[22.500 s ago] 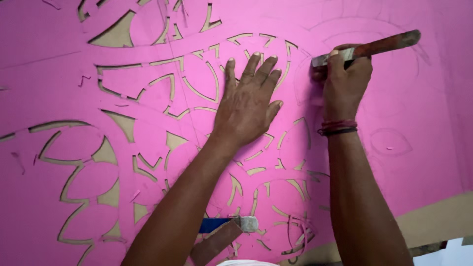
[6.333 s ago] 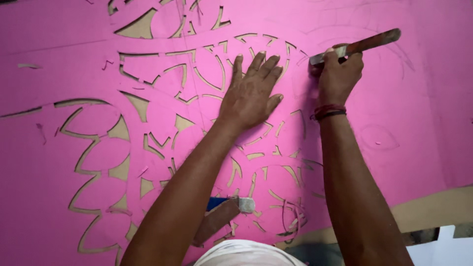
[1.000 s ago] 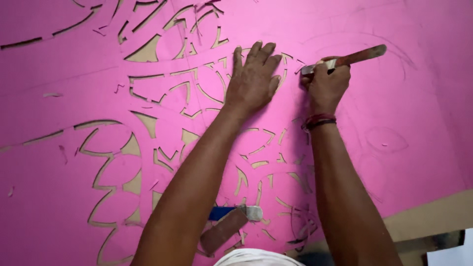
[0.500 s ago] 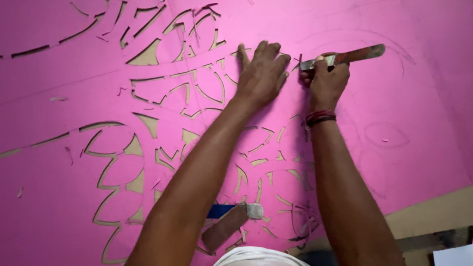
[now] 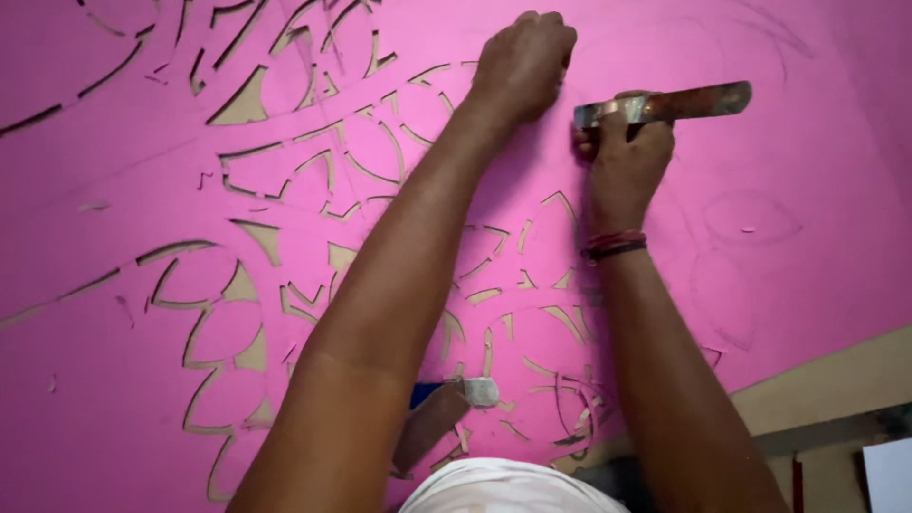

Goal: The person carves an intricate pattern into a pink board using a handheld knife.

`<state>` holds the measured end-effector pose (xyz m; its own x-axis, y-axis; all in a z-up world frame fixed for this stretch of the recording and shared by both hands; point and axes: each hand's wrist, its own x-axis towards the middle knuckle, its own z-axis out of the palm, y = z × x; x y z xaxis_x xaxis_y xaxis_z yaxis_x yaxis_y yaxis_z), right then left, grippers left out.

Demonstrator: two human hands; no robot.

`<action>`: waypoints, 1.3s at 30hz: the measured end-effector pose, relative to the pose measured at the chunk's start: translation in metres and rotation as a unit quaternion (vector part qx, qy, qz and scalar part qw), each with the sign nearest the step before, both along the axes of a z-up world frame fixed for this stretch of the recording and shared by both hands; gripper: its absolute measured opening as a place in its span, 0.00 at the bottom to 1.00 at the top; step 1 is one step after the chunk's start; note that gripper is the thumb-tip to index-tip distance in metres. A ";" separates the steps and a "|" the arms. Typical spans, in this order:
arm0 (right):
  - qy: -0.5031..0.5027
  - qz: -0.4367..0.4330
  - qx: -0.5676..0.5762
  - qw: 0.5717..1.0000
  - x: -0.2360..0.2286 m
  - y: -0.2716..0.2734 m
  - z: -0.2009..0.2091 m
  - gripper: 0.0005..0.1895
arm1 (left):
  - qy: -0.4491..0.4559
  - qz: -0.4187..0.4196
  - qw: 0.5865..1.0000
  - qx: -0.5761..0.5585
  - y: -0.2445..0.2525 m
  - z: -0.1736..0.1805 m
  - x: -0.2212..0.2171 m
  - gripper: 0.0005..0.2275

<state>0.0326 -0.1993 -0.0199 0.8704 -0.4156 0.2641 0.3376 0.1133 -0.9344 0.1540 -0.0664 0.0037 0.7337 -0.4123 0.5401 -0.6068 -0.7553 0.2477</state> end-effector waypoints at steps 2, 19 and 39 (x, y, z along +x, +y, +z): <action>0.013 -0.002 -0.006 1.000 0.002 -0.001 0.000 0.06 | 0.093 0.023 0.995 0.019 -0.003 0.008 0.010 0.06; -0.001 -0.026 -0.075 0.997 -0.002 0.000 -0.007 0.11 | 0.127 -0.025 0.973 -0.191 0.025 0.007 0.031 0.04; 0.077 0.120 -0.036 0.989 -0.088 -0.006 0.023 0.11 | -0.070 0.166 0.794 -0.581 0.306 0.022 -0.145 0.09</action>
<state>-0.0557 -0.2051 0.0028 0.9737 -0.1776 0.1423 0.1624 0.1038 -0.9813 0.0089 0.2394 0.0259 0.5969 0.6279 0.4995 -0.5048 -0.1900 0.8421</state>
